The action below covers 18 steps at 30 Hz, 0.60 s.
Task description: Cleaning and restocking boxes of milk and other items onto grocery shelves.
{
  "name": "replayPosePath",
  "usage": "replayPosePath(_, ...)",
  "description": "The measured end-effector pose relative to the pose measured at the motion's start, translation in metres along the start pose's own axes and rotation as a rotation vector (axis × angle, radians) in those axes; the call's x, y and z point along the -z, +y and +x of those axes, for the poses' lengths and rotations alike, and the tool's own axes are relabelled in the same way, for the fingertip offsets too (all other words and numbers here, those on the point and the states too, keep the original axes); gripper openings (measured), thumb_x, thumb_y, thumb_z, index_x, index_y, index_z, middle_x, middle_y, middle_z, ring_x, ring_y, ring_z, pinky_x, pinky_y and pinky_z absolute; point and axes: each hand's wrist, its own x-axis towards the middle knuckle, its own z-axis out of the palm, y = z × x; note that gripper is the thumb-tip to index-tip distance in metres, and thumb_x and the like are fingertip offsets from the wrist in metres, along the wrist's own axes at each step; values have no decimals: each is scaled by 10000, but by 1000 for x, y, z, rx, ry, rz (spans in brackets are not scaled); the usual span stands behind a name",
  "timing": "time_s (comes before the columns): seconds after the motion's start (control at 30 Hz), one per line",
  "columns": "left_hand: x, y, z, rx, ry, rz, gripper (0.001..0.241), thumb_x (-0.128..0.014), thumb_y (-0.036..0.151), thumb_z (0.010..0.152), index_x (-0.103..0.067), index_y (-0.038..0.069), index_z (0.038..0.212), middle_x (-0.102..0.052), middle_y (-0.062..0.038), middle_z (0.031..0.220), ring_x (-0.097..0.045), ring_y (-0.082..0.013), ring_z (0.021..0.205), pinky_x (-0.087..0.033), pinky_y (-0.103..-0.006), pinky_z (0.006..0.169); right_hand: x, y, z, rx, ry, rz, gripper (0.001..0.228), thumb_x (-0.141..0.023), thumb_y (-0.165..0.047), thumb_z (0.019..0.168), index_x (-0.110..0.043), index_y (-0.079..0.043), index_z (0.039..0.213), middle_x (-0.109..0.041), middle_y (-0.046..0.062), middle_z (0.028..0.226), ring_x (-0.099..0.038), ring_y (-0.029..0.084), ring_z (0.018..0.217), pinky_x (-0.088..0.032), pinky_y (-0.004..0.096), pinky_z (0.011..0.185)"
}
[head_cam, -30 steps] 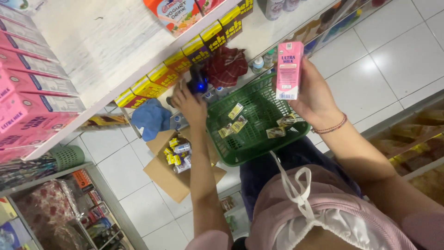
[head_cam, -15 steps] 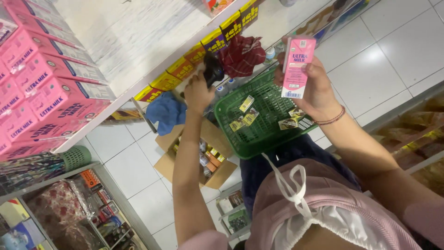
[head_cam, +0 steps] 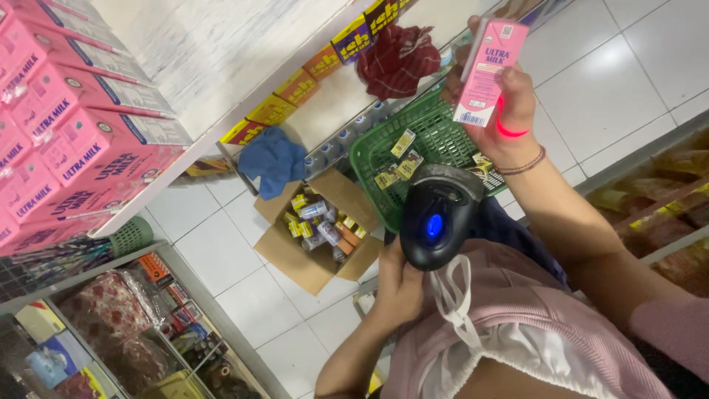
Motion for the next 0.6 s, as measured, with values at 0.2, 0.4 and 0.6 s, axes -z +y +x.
replayPosePath(0.2, 5, 18, -5, -36, -6, 34, 649, -429, 534, 1093, -552, -62, 1319, -708, -178, 1078, -713, -296, 1008, -542, -369, 931, -9, 12, -1, -48, -21, 66, 736, -733, -384, 959, -430, -78, 1556, -558, 11, 1066, -526, 148, 823, -435, 281, 731)
replayPosePath(0.4, 33, 1, 27, 99, 43, 139, 497, -523, 380, 1056, -594, -39, 1314, -723, -186, 1020, -723, -284, 960, -560, -370, 889, -8, 18, -5, -21, -3, 25, 791, -748, -403, 946, -448, -82, 1604, -616, 36, 1118, -610, 169, 949, -499, 309, 821)
replayPosePath(0.6, 99, -93, 157, 208, 199, 700, 556, -675, 479, 908, -651, 14, 1213, -747, -202, 887, -737, -388, 840, -560, -485, 722, 15, 21, -23, -51, 69, -185, 452, -702, -259, 1048, -526, -19, 1388, -645, 21, 1160, -617, 118, 1041, -513, 309, 931)
